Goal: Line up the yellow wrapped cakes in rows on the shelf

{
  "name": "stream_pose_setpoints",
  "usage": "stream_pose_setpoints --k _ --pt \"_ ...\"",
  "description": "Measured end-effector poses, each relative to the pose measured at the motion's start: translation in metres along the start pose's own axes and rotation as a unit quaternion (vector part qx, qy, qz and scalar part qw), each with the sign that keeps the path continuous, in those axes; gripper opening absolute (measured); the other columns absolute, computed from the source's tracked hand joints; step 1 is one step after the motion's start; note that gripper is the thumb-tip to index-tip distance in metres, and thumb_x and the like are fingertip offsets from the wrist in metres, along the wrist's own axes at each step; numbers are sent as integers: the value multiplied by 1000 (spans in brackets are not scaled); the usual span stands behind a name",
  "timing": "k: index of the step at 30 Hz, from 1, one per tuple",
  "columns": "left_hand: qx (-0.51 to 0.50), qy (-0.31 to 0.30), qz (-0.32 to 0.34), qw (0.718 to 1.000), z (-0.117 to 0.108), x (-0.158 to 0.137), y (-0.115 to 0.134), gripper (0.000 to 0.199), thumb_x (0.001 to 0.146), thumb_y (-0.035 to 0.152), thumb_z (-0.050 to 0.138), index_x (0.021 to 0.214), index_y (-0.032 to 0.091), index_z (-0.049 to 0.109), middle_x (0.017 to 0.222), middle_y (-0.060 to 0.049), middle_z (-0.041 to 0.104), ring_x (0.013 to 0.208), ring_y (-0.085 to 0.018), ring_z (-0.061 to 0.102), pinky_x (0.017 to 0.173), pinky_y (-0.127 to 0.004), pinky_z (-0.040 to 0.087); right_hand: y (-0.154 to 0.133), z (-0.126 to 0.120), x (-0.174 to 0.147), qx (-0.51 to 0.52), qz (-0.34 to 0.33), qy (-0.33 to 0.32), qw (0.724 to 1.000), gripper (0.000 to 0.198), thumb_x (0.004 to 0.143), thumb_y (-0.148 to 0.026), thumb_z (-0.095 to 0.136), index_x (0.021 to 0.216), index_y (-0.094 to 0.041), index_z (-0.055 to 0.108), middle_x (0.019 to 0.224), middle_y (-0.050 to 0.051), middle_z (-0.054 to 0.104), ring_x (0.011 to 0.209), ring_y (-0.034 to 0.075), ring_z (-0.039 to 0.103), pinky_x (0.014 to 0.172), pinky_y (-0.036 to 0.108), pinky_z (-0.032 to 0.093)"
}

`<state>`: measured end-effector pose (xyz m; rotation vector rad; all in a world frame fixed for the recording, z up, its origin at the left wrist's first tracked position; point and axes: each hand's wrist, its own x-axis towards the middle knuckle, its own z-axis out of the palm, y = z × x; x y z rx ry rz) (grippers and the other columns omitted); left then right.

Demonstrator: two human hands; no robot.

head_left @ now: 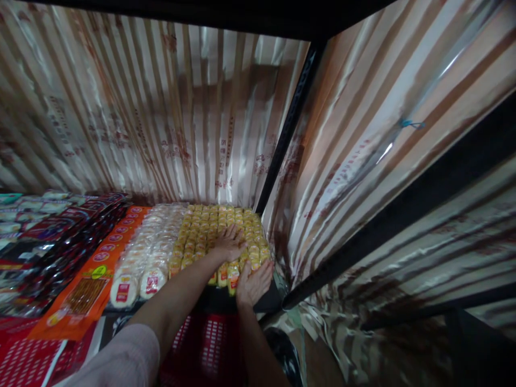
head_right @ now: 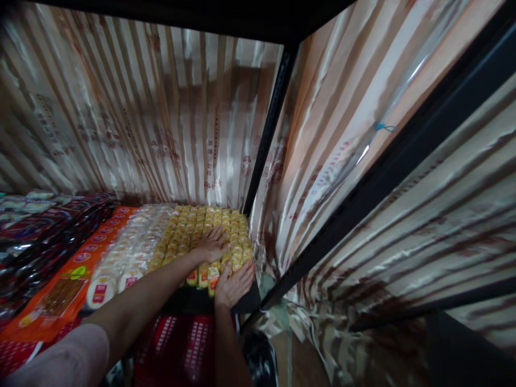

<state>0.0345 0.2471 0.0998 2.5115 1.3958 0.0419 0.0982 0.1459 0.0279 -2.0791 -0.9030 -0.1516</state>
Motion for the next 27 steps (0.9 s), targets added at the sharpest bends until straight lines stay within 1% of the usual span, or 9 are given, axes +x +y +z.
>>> stream_pose_setpoints --k 4,7,12,15,18,23,27 --pt "7 7 -7 1000 15 2 0 71 84 59 11 141 17 17 150 -3 7 137 -20 -3 111 -43 0 2 2 0 10 -2 11 1000 72 87 -54 21 136 -2 27 139 23 30 127 31 27 101 46 24" --pt "3 15 0 1000 20 6 -2 71 84 60 9 141 18 18 150 -3 7 137 -19 -2 111 -41 1 4 5 0 15 -5 26 1000 72 86 -55 20 136 -3 28 139 23 31 126 32 27 101 47 24" --pt "6 62 14 998 14 6 -7 67 85 57 7 140 21 23 150 -1 9 137 -17 -4 111 -42 -1 5 9 -1 26 -14 36 999 72 86 -55 21 137 -5 27 139 22 31 127 32 27 100 48 26" --pt "8 83 -7 996 11 0 -10 66 86 55 5 140 21 21 150 -1 5 137 -17 -7 111 -44 -1 5 9 -1 24 -9 32 999 72 86 -55 22 138 -5 26 140 22 31 127 32 27 100 48 25" --pt "13 70 -33 997 15 -6 -15 66 86 55 6 140 21 20 150 -1 6 137 -18 -7 110 -45 -1 4 8 -1 19 -2 26 999 72 86 -54 22 137 -4 27 140 22 30 127 32 26 101 48 25" --pt "15 60 -36 997 23 -10 -20 63 86 53 8 141 23 17 150 0 6 137 -17 -5 111 -44 3 2 8 -1 22 -2 28 999 69 86 -52 24 138 -6 26 140 22 31 128 31 26 101 49 25" --pt "12 43 -42 998 21 -11 -17 64 86 53 7 141 23 16 150 0 4 137 -16 -7 111 -43 2 1 7 -2 16 1 25 1000 69 86 -52 24 137 -6 26 140 21 30 128 31 27 101 48 25"
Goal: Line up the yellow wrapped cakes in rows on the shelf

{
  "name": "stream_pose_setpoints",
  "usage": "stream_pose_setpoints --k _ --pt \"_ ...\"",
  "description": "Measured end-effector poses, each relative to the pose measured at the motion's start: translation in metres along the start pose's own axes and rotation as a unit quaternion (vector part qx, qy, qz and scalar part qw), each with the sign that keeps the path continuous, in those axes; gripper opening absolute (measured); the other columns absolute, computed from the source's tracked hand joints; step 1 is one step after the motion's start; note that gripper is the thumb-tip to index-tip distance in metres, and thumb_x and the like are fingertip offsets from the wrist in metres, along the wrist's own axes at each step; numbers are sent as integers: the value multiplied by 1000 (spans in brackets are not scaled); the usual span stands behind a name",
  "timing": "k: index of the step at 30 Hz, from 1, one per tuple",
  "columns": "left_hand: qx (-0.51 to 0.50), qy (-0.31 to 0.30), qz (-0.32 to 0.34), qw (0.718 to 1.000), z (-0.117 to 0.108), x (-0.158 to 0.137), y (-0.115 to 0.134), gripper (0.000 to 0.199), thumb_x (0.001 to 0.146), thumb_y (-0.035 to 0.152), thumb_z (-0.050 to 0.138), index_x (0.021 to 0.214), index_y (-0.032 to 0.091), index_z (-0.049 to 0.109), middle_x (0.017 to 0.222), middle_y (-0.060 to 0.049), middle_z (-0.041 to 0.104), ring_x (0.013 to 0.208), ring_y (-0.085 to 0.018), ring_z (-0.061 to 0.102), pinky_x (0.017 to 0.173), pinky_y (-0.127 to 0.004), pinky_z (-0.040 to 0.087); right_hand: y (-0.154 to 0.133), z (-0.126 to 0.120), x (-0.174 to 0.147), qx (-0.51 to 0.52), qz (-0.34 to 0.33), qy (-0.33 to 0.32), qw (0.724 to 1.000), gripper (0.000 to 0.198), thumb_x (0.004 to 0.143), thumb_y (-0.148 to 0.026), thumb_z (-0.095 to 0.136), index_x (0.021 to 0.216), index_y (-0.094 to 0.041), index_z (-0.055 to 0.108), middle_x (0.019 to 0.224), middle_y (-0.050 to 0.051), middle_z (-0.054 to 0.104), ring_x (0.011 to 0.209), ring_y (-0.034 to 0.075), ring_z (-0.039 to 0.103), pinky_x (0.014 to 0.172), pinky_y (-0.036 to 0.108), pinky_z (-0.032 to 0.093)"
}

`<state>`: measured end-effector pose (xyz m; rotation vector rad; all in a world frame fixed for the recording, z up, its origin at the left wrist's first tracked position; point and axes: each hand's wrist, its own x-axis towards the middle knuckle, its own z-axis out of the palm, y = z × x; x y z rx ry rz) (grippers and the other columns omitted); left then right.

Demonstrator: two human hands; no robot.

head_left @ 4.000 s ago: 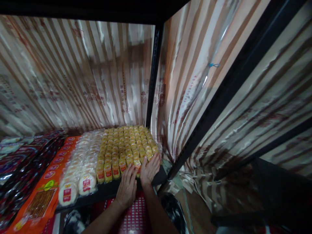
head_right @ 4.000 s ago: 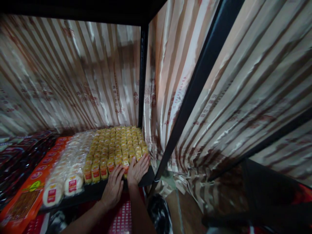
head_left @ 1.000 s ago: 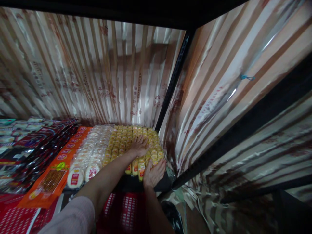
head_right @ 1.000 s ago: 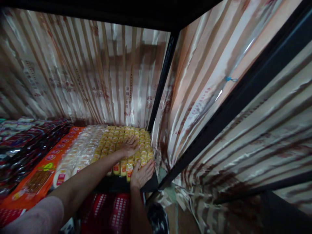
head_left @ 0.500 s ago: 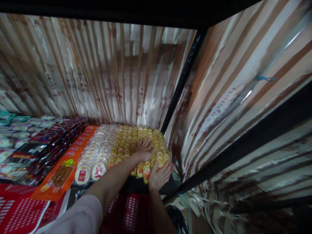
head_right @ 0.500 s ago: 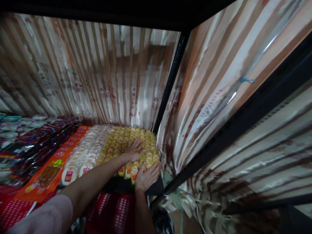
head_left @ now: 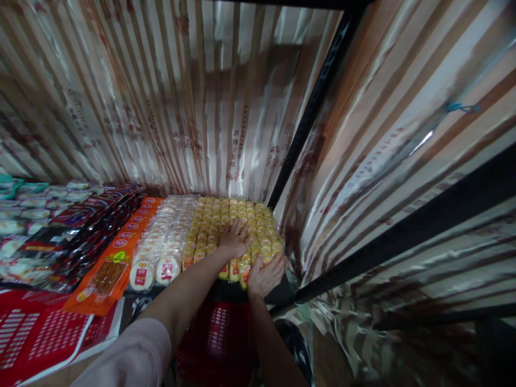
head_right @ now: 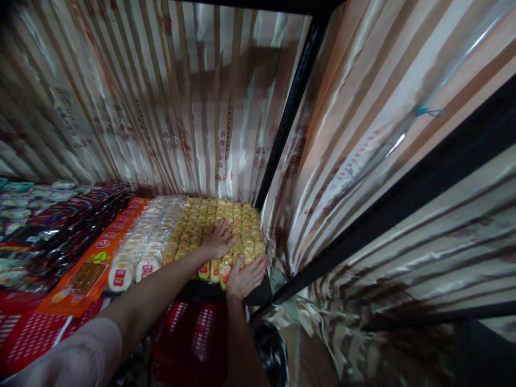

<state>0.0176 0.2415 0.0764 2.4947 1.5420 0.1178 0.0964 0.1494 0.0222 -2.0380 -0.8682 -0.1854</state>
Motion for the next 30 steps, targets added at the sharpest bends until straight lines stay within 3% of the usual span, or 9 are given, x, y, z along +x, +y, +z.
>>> stream_pose_setpoints --k 6,11,16,22,27,30 --pt "-31 -39 3 999 -17 2 0 63 87 53 7 141 23 15 150 -1 5 137 -20 -4 110 -47 4 0 -2 0 2 -3 4 1000 69 87 -52 23 137 -5 27 139 22 31 127 31 28 100 48 27" --pt "-15 3 17 1000 -35 -4 -17 58 88 50 11 140 25 20 150 0 8 137 -21 -1 110 -48 4 -1 -1 0 10 -12 15 1000 69 86 -52 24 137 -6 27 139 22 31 127 32 28 99 50 27" --pt "13 13 -8 1000 -25 -11 -36 57 89 48 10 139 24 22 149 -2 14 137 -21 3 110 -48 4 -2 -1 0 -1 -14 12 1000 67 87 -51 26 136 -5 29 139 22 31 127 32 27 101 46 25" --pt "20 31 -17 999 -4 -9 -40 59 88 50 10 140 24 21 149 -2 14 137 -20 1 110 -47 4 -5 -4 -1 -8 -9 6 1000 67 87 -50 27 134 -2 30 138 24 31 126 32 28 102 44 24" --pt "10 11 3 1000 -14 -8 -41 60 88 51 11 139 23 24 149 -2 14 137 -21 2 110 -47 3 -7 -4 -1 8 -10 14 1000 67 87 -50 27 135 -5 30 138 22 32 126 32 29 101 46 25" --pt "3 36 8 999 -24 -7 -44 59 88 50 11 140 22 23 149 -3 12 137 -21 2 110 -46 3 -5 -1 0 13 -15 24 1000 68 86 -52 26 136 -6 30 138 22 33 126 32 30 99 50 27"
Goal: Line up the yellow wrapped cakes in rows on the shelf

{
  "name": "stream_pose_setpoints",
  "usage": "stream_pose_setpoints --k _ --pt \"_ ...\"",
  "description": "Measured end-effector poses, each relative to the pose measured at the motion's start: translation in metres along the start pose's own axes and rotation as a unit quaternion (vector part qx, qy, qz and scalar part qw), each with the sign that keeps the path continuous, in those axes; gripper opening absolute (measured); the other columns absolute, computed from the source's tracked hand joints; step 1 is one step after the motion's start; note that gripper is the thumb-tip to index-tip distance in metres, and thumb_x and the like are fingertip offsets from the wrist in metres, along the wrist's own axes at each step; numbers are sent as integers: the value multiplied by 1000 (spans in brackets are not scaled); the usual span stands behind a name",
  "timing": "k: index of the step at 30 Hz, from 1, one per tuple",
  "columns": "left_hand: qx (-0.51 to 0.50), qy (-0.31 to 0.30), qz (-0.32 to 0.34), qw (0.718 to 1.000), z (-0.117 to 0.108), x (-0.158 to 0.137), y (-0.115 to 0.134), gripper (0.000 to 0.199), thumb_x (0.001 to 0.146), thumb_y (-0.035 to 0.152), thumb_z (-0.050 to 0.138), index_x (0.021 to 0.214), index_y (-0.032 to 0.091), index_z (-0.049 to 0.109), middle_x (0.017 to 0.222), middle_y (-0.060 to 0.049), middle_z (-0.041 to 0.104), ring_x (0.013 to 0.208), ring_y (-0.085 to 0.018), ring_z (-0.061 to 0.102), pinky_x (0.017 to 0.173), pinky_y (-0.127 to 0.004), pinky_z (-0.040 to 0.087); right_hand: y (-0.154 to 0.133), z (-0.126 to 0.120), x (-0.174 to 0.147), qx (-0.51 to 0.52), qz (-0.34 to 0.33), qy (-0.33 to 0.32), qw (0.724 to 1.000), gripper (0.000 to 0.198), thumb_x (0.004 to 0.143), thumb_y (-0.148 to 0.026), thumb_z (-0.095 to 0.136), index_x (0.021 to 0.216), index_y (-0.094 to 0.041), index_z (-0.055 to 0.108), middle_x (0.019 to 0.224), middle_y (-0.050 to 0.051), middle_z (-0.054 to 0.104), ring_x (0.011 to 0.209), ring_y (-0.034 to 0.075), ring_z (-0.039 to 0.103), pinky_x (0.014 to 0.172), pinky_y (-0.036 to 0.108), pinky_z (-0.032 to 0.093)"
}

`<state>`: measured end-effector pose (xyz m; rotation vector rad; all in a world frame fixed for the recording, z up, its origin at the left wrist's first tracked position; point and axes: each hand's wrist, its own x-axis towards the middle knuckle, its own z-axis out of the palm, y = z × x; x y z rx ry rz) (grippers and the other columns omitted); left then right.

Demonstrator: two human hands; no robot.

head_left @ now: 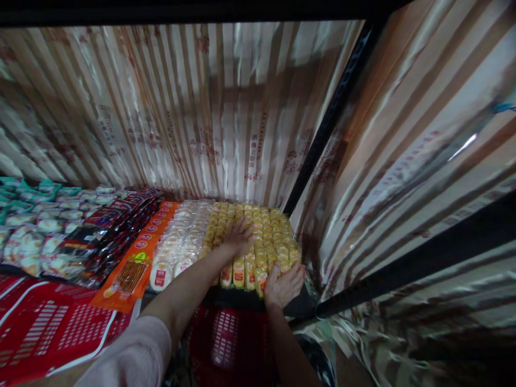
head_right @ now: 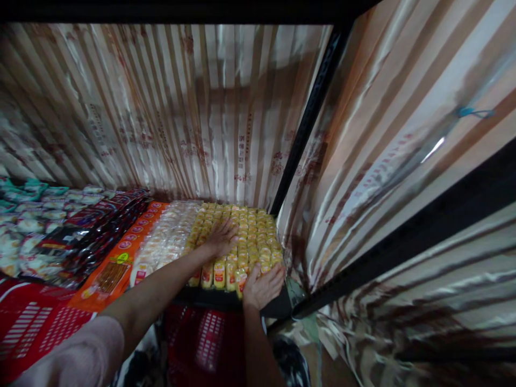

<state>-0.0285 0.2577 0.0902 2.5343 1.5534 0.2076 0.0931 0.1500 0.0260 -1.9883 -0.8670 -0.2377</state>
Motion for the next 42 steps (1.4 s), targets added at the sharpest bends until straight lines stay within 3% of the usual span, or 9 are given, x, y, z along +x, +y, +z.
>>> stream_pose_setpoints --k 4,12,18,25,32,39,42 --pt "14 4 -54 998 3 0 -10 62 88 48 11 139 15 24 149 -8 13 137 -21 1 110 -47 2 2 3 0 -3 -12 7 1000 67 86 -50 27 136 -5 30 138 23 33 126 32 29 99 51 28" --pt "18 -19 -70 997 12 2 -13 64 87 49 11 140 14 19 149 -8 12 137 -21 1 110 -47 1 1 2 0 -2 -8 4 1000 67 86 -51 28 136 -7 29 138 22 32 127 33 29 99 51 27" --pt "32 54 -83 995 7 3 -21 64 87 50 12 140 14 20 149 -7 13 137 -21 -2 110 -46 1 0 1 1 -6 -6 -3 1000 67 86 -51 28 136 -6 29 138 22 33 126 33 30 100 49 27" --pt "25 23 -113 993 13 4 -23 64 87 50 13 139 14 23 148 -8 17 137 -21 4 110 -45 5 0 1 1 -16 -6 1 1000 65 86 -51 31 140 -16 25 139 17 34 126 32 32 100 49 30" --pt "28 85 -127 988 0 6 -35 65 87 49 11 139 13 24 148 -9 17 137 -22 1 110 -46 -2 -2 0 1 -17 -14 11 1000 64 87 -48 32 136 -8 31 136 22 36 124 34 34 100 49 30" --pt "14 40 -156 987 8 10 -48 67 86 50 17 139 9 21 147 -14 15 136 -25 7 110 -46 5 -1 3 0 -8 -18 20 1000 65 86 -51 29 135 -8 31 136 22 36 124 34 34 99 51 29" --pt "21 49 -148 987 4 10 -47 65 87 49 17 139 10 23 147 -13 18 136 -25 9 110 -45 5 0 3 1 -6 -23 22 999 65 86 -51 29 135 -8 31 136 22 36 124 34 33 98 52 29"
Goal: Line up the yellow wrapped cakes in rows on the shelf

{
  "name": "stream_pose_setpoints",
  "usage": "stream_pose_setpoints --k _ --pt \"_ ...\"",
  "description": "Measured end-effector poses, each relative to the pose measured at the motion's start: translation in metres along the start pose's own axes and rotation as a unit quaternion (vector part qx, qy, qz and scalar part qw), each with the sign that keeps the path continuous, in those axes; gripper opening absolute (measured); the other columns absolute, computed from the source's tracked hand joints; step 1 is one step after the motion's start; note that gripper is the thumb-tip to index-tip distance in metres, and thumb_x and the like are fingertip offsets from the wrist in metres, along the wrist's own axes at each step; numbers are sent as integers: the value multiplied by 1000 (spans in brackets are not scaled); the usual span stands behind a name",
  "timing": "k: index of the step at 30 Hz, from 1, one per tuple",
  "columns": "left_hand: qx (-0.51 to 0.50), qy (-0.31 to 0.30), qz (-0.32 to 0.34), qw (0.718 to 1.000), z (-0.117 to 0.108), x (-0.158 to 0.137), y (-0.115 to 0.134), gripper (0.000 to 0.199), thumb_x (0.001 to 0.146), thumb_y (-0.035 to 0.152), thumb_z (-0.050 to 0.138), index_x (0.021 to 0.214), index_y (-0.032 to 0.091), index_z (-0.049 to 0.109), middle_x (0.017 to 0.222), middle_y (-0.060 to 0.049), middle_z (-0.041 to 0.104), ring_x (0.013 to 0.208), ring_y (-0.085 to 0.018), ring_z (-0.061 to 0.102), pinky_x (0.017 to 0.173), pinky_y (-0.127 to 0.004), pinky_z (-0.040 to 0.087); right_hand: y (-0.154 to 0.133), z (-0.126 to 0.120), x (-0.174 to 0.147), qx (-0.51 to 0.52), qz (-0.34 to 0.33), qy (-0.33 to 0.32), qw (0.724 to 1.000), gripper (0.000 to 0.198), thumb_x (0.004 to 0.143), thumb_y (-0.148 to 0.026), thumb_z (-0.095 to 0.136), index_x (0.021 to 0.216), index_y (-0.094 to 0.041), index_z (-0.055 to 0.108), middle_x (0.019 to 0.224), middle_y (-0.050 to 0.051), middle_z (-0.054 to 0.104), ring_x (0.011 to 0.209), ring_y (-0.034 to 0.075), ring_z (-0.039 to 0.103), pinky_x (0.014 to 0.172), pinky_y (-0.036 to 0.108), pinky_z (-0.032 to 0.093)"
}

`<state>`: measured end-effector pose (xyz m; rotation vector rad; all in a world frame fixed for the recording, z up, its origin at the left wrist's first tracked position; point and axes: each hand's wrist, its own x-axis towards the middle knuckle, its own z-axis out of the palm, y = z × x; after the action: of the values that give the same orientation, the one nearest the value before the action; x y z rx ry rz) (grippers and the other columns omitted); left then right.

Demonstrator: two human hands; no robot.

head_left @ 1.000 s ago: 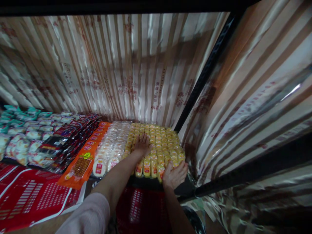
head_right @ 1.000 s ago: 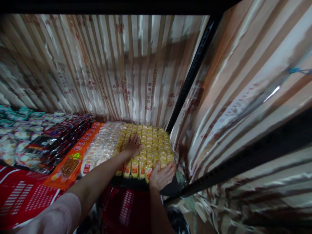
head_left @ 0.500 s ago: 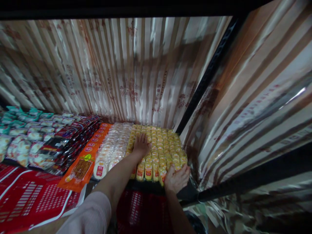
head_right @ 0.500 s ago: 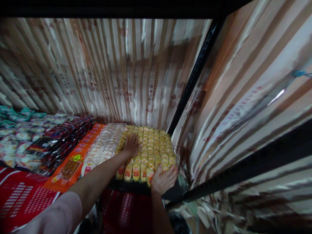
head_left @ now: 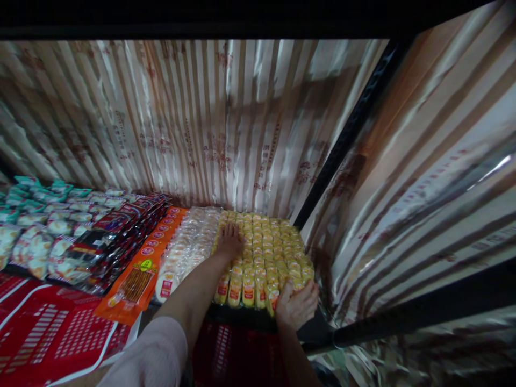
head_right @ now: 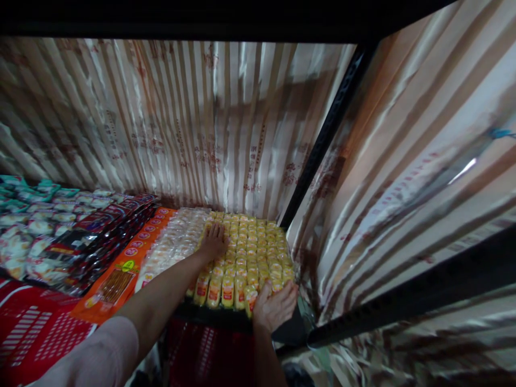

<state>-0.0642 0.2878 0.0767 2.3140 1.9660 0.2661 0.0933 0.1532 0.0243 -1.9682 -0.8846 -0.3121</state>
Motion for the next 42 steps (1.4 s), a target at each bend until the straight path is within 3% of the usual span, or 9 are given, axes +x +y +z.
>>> stream_pose_setpoints --k 5,13,18,22,26,27,30,32,42 --pt "12 71 -20 997 -4 1 -8 62 89 47 17 139 10 24 147 -13 19 136 -26 9 109 -48 8 3 2 0 5 -8 1 1000 64 87 -50 30 136 -8 31 136 23 35 124 35 33 96 54 30" --pt "15 11 -4 1000 1 -3 -19 63 89 45 21 137 6 27 145 -15 23 136 -26 10 109 -47 9 4 4 -2 1 6 -4 1000 64 86 -50 31 137 -11 28 137 22 34 124 35 32 96 53 29" --pt "1 70 12 997 -15 -7 -10 58 89 43 23 136 9 30 146 -14 22 136 -27 10 108 -51 8 6 3 -1 -9 23 -32 999 62 86 -48 32 139 -15 25 139 20 32 126 34 30 99 49 28" --pt "-66 122 105 985 -32 -43 18 46 87 33 36 126 10 46 138 -13 37 134 -27 18 109 -49 14 7 5 -2 4 18 -15 1000 62 87 -49 31 138 -14 27 139 19 33 126 33 29 100 49 27" --pt "-176 118 337 917 -27 -117 47 34 86 18 33 110 18 57 120 -8 55 119 -18 41 101 -37 37 7 5 -2 11 20 -12 1000 63 87 -49 26 136 -9 30 138 20 34 125 33 30 100 49 26" --pt "-194 104 358 907 -21 -136 51 34 85 16 34 110 19 57 113 -7 58 111 -17 48 96 -35 42 7 4 -2 14 23 -15 1000 63 88 -49 25 136 -9 31 138 20 34 126 32 30 100 48 25" --pt "-213 76 304 926 1 -179 60 34 82 14 35 109 16 57 108 -9 58 99 -18 55 87 -33 49 6 1 -1 13 32 -29 999 63 88 -48 24 135 -7 31 138 21 33 126 30 28 101 45 23" --pt "-199 54 254 945 15 -194 63 40 80 10 33 115 12 53 117 -13 54 107 -20 53 91 -33 47 5 0 -1 12 38 -38 998 64 88 -48 25 135 -6 30 138 22 33 127 30 27 101 44 23" --pt "-171 -67 178 967 23 -195 69 60 74 5 35 133 7 35 143 -15 27 130 -22 30 105 -31 32 11 2 5 65 95 -42 992 65 85 -51 20 135 -11 34 141 17 31 128 30 27 101 46 23"
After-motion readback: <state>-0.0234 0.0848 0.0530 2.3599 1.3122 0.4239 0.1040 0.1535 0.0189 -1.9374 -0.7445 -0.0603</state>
